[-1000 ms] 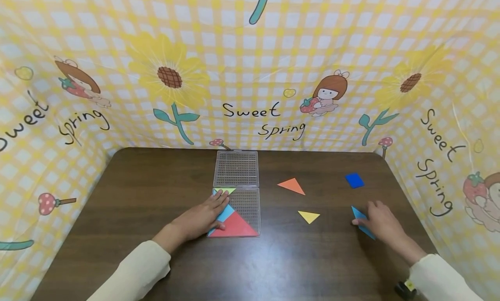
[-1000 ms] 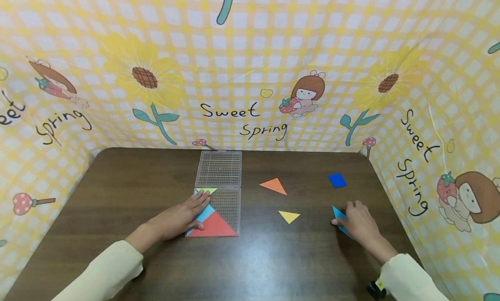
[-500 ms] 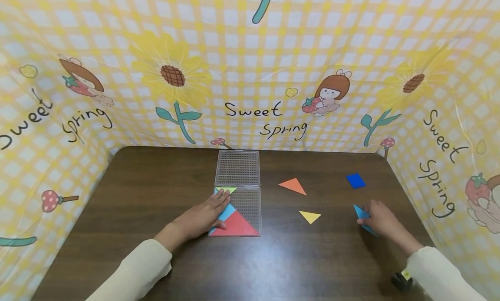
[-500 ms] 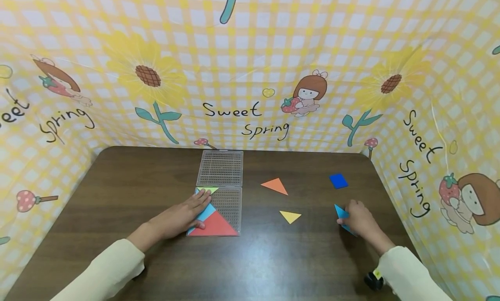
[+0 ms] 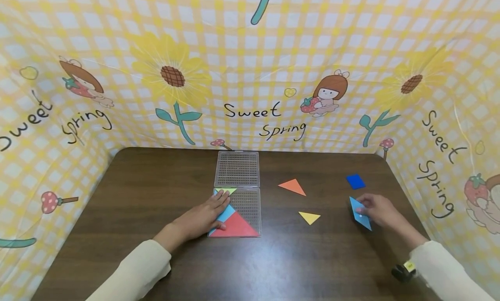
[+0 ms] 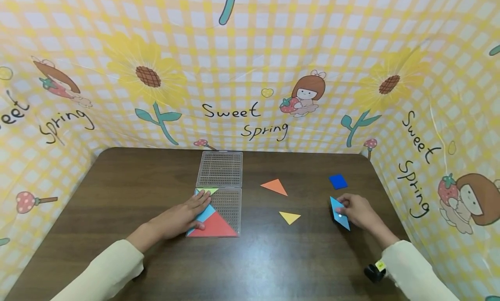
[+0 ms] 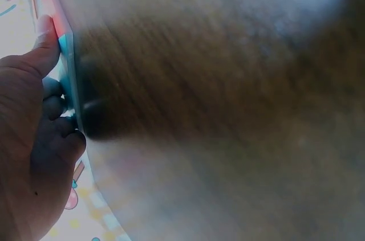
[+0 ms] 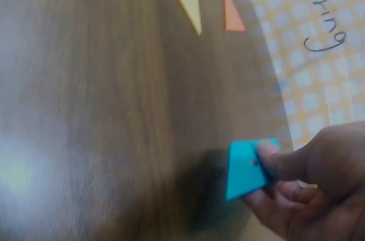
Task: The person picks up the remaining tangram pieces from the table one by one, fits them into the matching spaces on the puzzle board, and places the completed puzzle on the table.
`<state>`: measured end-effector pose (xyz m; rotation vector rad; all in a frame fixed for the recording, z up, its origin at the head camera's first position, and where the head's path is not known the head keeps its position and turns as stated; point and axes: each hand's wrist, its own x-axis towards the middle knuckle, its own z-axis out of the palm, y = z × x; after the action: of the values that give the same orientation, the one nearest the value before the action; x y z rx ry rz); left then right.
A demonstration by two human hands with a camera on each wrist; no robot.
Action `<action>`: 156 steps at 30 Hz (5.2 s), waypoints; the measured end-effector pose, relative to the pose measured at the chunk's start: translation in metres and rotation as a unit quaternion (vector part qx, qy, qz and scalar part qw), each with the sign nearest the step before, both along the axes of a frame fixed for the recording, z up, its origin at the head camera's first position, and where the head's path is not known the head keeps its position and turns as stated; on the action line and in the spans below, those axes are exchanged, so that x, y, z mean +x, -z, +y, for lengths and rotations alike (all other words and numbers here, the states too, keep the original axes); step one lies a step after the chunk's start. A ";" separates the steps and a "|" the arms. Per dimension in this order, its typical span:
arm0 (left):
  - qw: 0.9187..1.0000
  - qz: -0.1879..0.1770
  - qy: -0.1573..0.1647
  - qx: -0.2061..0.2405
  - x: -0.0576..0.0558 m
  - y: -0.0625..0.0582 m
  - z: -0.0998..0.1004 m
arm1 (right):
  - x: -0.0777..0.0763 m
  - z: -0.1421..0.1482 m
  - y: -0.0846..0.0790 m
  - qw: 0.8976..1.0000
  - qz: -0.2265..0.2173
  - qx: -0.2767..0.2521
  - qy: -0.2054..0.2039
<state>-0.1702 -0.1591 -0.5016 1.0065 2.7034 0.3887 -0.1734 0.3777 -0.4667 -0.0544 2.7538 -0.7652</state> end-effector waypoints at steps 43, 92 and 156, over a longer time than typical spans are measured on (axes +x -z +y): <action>1.000 0.003 -0.005 0.003 0.000 -0.001 0.002 | -0.052 -0.112 -0.054 0.965 0.033 -0.254 0.049; 1.000 0.013 0.007 0.010 0.001 0.005 0.005 | -0.056 -0.220 -0.027 0.950 -0.021 -0.305 -0.066; 1.000 -0.010 -0.019 0.011 -0.002 0.001 0.003 | -0.054 -0.292 0.012 0.972 0.008 -0.043 -0.230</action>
<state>-0.1724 -0.1558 -0.5023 0.9542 2.7084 0.4346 -0.2273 0.0852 -0.4790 -0.6926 2.5656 -0.7472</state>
